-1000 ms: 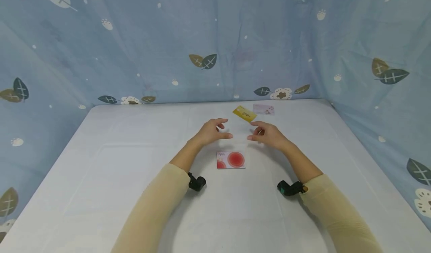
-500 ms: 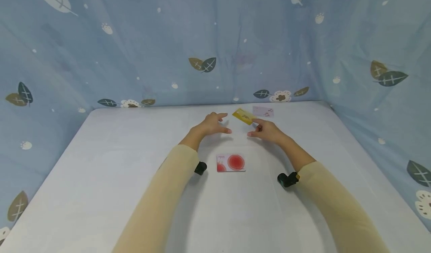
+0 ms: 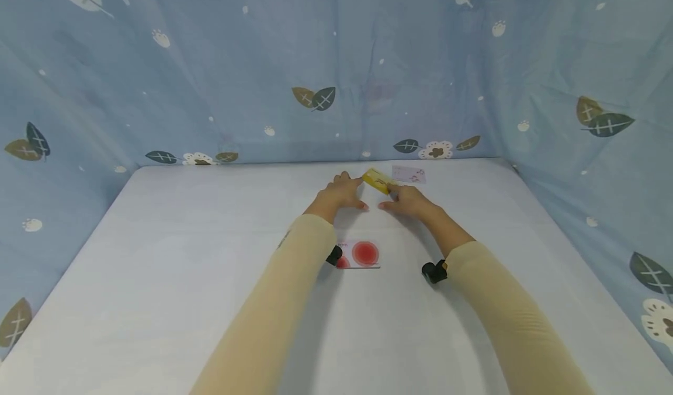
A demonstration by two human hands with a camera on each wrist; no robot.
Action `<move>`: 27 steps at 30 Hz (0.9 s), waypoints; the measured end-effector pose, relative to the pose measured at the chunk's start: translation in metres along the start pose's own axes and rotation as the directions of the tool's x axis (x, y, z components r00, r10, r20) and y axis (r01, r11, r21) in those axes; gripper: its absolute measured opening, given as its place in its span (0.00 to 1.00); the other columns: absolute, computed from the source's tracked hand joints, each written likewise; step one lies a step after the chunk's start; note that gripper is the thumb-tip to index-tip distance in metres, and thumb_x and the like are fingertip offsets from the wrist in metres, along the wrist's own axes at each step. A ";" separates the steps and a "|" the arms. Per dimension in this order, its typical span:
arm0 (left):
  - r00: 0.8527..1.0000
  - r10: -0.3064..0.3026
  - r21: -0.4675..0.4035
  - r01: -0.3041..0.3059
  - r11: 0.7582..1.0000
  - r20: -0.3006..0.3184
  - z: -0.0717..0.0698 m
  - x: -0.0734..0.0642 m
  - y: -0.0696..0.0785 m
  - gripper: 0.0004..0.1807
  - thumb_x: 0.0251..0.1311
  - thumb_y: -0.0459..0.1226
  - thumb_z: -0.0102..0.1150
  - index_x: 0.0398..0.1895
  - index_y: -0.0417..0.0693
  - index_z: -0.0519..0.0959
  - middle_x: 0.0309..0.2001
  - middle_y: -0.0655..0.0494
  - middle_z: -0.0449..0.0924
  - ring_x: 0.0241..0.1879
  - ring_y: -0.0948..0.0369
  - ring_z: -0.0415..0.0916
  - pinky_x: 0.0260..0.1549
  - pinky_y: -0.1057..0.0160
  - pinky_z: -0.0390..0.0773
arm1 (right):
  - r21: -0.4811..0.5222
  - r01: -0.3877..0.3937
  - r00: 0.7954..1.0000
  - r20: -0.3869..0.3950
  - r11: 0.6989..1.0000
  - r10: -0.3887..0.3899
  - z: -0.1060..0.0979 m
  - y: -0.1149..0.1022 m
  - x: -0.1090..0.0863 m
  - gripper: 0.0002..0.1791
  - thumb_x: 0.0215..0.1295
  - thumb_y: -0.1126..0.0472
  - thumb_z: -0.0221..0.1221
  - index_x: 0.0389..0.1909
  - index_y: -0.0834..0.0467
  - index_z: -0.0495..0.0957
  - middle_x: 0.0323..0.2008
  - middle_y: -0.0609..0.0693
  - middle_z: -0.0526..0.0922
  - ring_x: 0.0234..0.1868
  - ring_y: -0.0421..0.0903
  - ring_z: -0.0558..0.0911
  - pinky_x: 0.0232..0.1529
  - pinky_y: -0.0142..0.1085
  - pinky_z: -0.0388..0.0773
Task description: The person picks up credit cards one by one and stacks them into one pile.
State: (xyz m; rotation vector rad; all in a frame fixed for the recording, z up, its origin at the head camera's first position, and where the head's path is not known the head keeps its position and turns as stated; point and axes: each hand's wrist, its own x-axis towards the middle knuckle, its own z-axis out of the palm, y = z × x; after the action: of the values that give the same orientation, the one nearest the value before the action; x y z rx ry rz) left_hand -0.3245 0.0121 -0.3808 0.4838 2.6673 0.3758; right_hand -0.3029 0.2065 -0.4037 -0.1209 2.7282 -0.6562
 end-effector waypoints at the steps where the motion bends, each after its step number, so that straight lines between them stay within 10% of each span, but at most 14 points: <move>1: 1.000 -0.004 0.020 0.004 1.000 0.001 0.000 0.000 0.001 0.47 0.53 0.57 0.62 0.74 0.62 0.51 0.71 0.42 0.46 0.68 0.44 0.51 0.58 0.40 0.63 | -0.014 0.007 1.000 -0.002 1.000 -0.007 0.000 -0.001 0.000 0.43 0.63 0.42 0.57 0.72 0.61 0.53 0.68 0.62 0.61 0.69 0.59 0.60 0.65 0.51 0.59; 11: 1.000 0.029 0.198 -0.031 0.980 0.010 0.004 -0.001 0.004 0.49 0.52 0.64 0.57 0.75 0.63 0.48 0.69 0.43 0.48 0.66 0.49 0.50 0.63 0.49 0.59 | -0.069 0.043 0.999 0.008 0.997 -0.043 0.003 -0.003 -0.003 0.39 0.65 0.44 0.56 0.71 0.58 0.57 0.66 0.63 0.65 0.65 0.59 0.67 0.63 0.51 0.62; 18: 0.999 0.050 0.300 -0.051 0.952 0.010 0.002 -0.001 0.006 0.49 0.53 0.66 0.53 0.75 0.62 0.49 0.64 0.45 0.54 0.61 0.52 0.54 0.60 0.52 0.60 | -0.087 0.073 0.997 0.009 0.994 -0.072 0.001 0.000 -0.007 0.37 0.63 0.44 0.58 0.69 0.56 0.61 0.40 0.60 0.73 0.39 0.50 0.70 0.44 0.43 0.70; 27: 0.998 0.062 0.292 -0.061 0.955 0.004 0.006 -0.001 0.003 0.45 0.54 0.65 0.53 0.73 0.62 0.54 0.62 0.45 0.55 0.60 0.52 0.55 0.62 0.50 0.58 | -0.053 0.083 0.997 -0.005 0.995 -0.083 -0.001 0.000 -0.009 0.39 0.62 0.46 0.60 0.69 0.58 0.60 0.29 0.53 0.70 0.33 0.48 0.70 0.37 0.39 0.67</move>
State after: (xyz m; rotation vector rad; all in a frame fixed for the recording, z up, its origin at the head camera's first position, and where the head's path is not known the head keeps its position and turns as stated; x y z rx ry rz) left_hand -0.3200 0.0158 -0.3845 0.6556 2.7294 -0.0030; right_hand -0.2951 0.2086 -0.4003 -0.2462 2.7604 -0.6081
